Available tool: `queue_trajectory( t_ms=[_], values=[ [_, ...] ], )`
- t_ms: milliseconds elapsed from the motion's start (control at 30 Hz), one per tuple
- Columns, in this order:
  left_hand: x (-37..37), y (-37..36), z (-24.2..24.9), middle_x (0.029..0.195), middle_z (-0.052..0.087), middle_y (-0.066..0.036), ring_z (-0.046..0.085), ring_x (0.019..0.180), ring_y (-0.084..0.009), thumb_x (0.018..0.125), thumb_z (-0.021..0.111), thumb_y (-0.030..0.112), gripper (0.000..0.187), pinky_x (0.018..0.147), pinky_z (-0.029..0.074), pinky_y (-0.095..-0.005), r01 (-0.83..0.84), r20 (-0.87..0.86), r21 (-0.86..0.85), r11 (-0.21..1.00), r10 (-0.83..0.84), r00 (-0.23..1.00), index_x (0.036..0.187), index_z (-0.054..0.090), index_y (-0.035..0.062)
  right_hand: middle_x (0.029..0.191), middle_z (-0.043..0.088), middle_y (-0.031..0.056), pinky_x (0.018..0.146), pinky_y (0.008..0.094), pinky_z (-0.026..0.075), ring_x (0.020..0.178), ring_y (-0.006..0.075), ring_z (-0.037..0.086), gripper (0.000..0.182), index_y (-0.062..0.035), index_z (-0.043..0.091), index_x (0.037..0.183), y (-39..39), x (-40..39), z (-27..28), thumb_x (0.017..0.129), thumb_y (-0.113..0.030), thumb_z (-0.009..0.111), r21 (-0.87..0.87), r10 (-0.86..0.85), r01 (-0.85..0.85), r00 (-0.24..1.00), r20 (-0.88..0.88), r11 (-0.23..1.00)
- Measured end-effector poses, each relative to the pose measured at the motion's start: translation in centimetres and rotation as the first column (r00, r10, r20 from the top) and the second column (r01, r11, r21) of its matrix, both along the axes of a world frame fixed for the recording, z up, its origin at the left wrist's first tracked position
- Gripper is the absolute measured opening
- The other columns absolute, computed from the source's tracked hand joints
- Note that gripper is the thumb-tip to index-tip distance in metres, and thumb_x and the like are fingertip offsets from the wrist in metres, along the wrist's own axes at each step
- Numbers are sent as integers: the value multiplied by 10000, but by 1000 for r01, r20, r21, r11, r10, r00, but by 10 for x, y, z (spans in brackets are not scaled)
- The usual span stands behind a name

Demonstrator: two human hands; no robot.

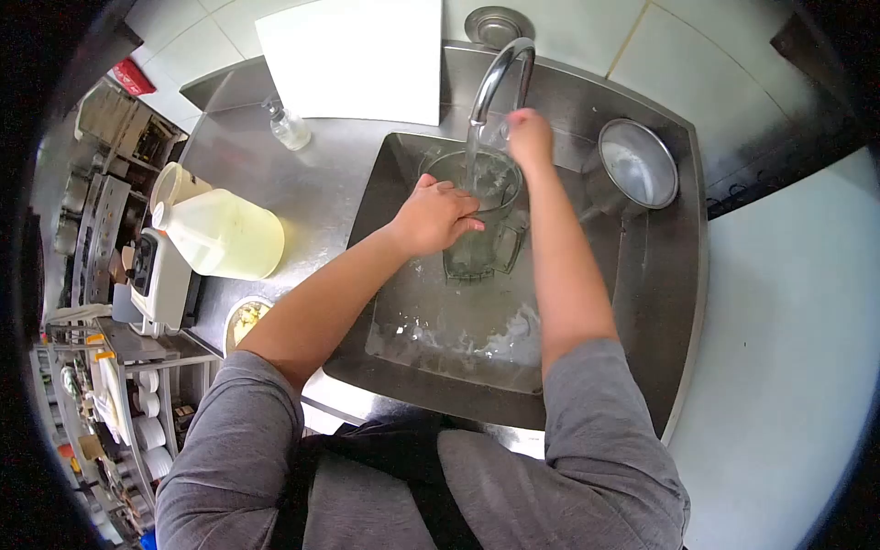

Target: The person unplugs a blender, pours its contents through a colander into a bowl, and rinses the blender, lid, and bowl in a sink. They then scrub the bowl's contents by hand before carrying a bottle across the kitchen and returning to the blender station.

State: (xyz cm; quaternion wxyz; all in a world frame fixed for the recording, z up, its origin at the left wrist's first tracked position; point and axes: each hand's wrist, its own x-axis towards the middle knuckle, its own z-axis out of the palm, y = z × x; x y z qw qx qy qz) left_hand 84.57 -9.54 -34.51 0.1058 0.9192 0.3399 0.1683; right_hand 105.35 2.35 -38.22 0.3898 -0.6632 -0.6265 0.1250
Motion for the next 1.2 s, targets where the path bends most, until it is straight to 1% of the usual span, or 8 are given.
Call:
queue_trajectory(
  t_ms=[67,167,267,467,633,867,967,1200],
  values=[
    [-2,-6,-3,825,590,-18,554,861,-232,853,615,357,238,785,334,-393,-3,29,10,1000,2,1000,806,609,124,850,669,203,772,402,506,821,371,645,214,-9,678,861,17,29,-54,853,-202,587,122,-145,136,987,72,983],
    [-3,-16,-2,813,537,-14,522,845,-224,838,636,347,222,776,320,-387,10,85,43,999,-14,996,806,612,129,840,637,158,772,378,487,828,283,622,255,-19,619,910,19,38,-73,868,-270,613,-232,-61,104,981,184,967],
    [-7,-23,0,811,504,-16,501,841,-223,826,652,340,216,772,312,-380,17,147,44,999,-23,989,803,615,128,1068,629,214,895,385,458,1023,365,584,366,-18,587,1085,-2,31,-49,873,-317,604,-374,-133,90,987,-91,923],
    [-27,-50,10,805,500,-38,497,825,-240,812,678,313,235,756,316,-378,-113,226,-117,987,137,964,755,602,98,1044,546,25,876,302,401,990,146,513,464,-56,496,1171,-162,26,5,1005,-467,358,-167,29,-199,720,-693,966],
    [-48,-77,-7,742,479,-64,489,774,-262,821,687,274,272,723,337,-381,-216,252,-358,908,317,914,731,572,45,937,598,102,755,333,458,834,223,593,288,-13,497,1143,-279,-29,-35,963,-231,546,-225,109,-252,857,-503,941],
    [-77,-162,-106,922,542,-147,528,923,-330,877,634,367,308,823,407,-425,-376,125,-626,683,564,817,854,648,60,950,639,239,782,411,490,923,393,621,386,-141,500,1285,-277,-52,32,938,-299,560,-476,371,-349,927,-49,807],
    [-79,-212,-116,1178,545,-178,517,1121,-397,865,635,300,307,932,437,-400,-532,-258,-573,623,480,839,1109,673,116,973,656,196,794,452,494,929,371,630,458,-242,462,1370,-281,-76,28,927,-319,556,-725,587,-304,791,169,618],
    [-118,-248,-148,1299,512,-178,596,1066,-348,790,610,22,462,935,465,-427,-151,126,-703,695,331,935,1242,592,113,1029,695,73,723,413,527,949,284,661,313,-154,680,1152,-309,-104,-13,844,-169,628,-904,875,73,229,427,422]
  ],
)
